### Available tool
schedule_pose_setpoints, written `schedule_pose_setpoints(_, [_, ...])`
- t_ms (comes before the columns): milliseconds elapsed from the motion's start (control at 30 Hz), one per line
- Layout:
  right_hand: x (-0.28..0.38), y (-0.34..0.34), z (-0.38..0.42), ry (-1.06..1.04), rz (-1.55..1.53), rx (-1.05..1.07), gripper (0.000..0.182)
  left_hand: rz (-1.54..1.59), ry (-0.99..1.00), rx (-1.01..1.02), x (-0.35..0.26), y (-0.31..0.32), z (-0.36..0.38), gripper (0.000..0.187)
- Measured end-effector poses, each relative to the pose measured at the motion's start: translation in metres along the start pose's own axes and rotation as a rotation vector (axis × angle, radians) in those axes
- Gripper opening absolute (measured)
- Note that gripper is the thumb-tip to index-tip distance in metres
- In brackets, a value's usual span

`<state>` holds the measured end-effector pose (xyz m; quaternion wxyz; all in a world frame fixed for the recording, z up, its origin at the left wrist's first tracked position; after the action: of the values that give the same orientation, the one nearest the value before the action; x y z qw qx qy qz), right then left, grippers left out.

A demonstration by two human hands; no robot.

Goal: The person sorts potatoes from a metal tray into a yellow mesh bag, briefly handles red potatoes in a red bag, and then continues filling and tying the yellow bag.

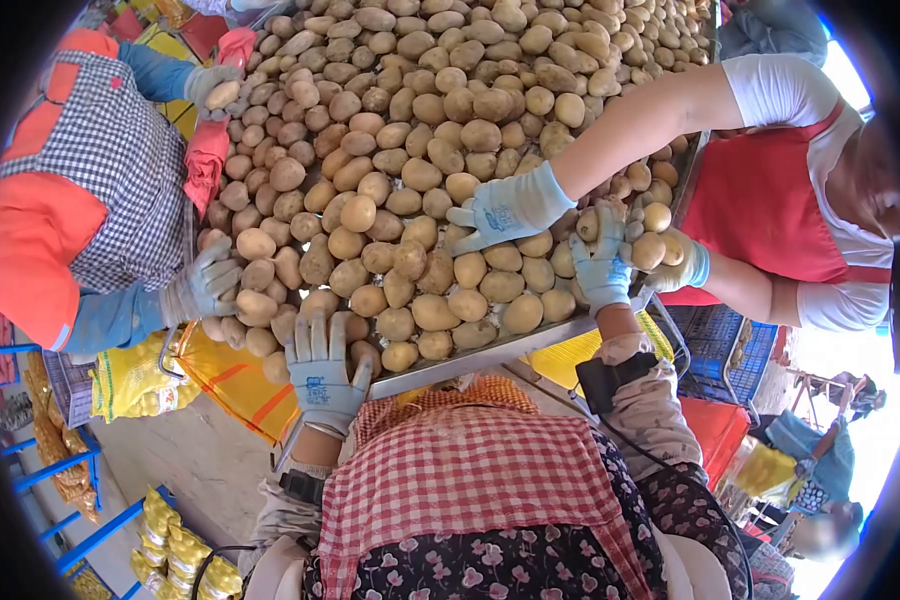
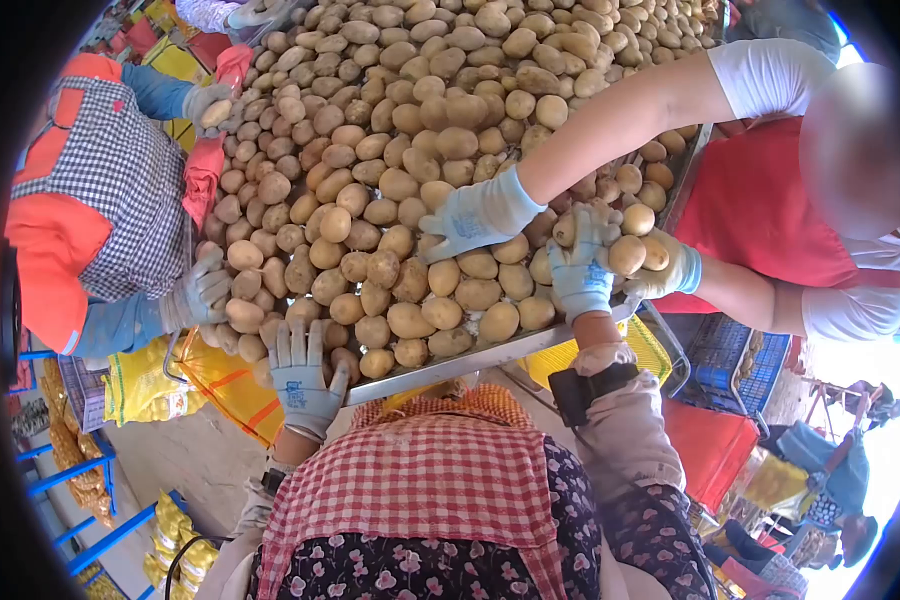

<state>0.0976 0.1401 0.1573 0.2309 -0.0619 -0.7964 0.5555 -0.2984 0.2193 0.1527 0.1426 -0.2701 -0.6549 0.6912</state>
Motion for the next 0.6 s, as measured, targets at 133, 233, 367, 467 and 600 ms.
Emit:
schedule_pose_setpoints(133, [0.003, -0.013, 0.002, 0.088, -0.220, -0.018, 0.050, 0.023, 0.115, -0.034, -0.007, 0.004, -0.034, 0.065])
schedule_pose_setpoints(233, [0.032, -0.028, 0.024, -0.175, -0.157, -0.087, 0.051, -0.081, 0.166, 0.000, -0.008, 0.011, -0.062, 0.065])
schedule_pose_setpoints(367, [0.057, -0.047, 0.043, -0.248, -0.196, -0.168, 0.055, 0.104, 0.247, -0.119, -0.033, -0.004, -0.068, 0.070])
schedule_pose_setpoints(467, [0.044, -0.043, 0.056, -0.074, -0.478, -0.066, 0.048, 0.076, 0.344, 0.012, -0.061, 0.023, -0.063, 0.072])
schedule_pose_setpoints(600, [0.003, -0.049, 0.103, 0.333, -1.144, -0.072, 0.038, -0.023, 0.229, 0.041, -0.065, 0.024, -0.068, 0.075])
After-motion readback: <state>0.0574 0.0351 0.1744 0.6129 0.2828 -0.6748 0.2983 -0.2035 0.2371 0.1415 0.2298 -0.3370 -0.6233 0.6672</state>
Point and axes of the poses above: each hand's wrist, its own z-axis away from the middle knuckle, its own y-axis out of the palm, x = y × z, the point moved 7 cm from there along -z, towards the middle knuckle, and after that the axes turned 10 degrees about x, right-handed, at the moved point
